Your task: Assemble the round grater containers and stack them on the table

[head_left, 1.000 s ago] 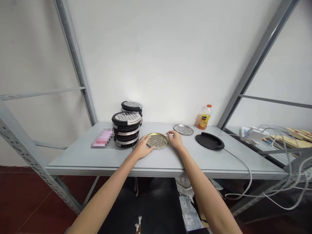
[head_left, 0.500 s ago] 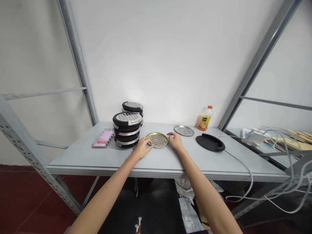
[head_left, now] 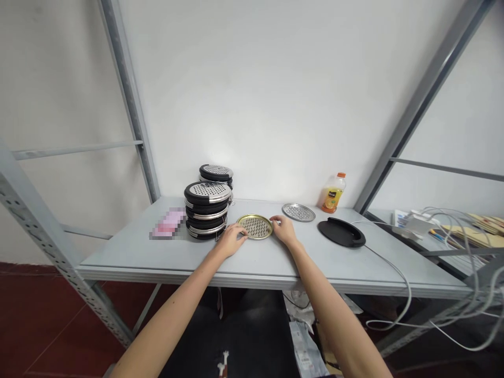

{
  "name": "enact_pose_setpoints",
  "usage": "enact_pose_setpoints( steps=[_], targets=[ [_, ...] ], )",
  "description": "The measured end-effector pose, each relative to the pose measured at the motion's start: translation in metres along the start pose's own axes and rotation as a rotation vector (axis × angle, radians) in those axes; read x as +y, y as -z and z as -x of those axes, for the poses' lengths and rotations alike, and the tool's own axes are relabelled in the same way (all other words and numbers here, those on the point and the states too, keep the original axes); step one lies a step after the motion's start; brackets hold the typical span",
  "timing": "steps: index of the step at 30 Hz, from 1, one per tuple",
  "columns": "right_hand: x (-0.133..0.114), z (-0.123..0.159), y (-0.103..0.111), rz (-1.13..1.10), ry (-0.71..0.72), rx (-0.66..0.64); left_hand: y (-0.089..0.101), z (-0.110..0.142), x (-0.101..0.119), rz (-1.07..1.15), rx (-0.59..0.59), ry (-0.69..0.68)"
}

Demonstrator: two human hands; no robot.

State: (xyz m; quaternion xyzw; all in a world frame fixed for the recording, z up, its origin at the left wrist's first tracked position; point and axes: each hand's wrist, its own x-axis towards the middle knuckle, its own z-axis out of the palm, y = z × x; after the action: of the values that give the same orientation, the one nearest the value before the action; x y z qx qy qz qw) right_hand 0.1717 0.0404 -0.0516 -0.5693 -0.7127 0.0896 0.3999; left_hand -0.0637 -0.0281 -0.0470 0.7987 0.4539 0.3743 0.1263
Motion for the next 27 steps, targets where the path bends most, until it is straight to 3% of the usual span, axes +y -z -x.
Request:
enact_pose_setpoints(
  steps=[7, 14, 21, 27],
  targets=[
    [-0.004, 0.0, -0.001, 0.085, 0.106, 0.066, -0.003, 0.0, -0.005, 0.009, 0.007, 0.007],
    [0.0, -0.005, 0.012, -0.002, 0.171, 0.051, -0.002, -0.001, -0.004, 0.061, 0.076, -0.016],
    [0.008, 0.007, 0.021, 0.011, 0.345, 0.03, 0.001, -0.002, 0.003, 0.076, 0.131, 0.01],
    [0.01, 0.008, 0.019, -0.098, 0.345, 0.045, -0.001, -0.004, 0.0, 0.128, 0.182, -0.042]
  ],
)
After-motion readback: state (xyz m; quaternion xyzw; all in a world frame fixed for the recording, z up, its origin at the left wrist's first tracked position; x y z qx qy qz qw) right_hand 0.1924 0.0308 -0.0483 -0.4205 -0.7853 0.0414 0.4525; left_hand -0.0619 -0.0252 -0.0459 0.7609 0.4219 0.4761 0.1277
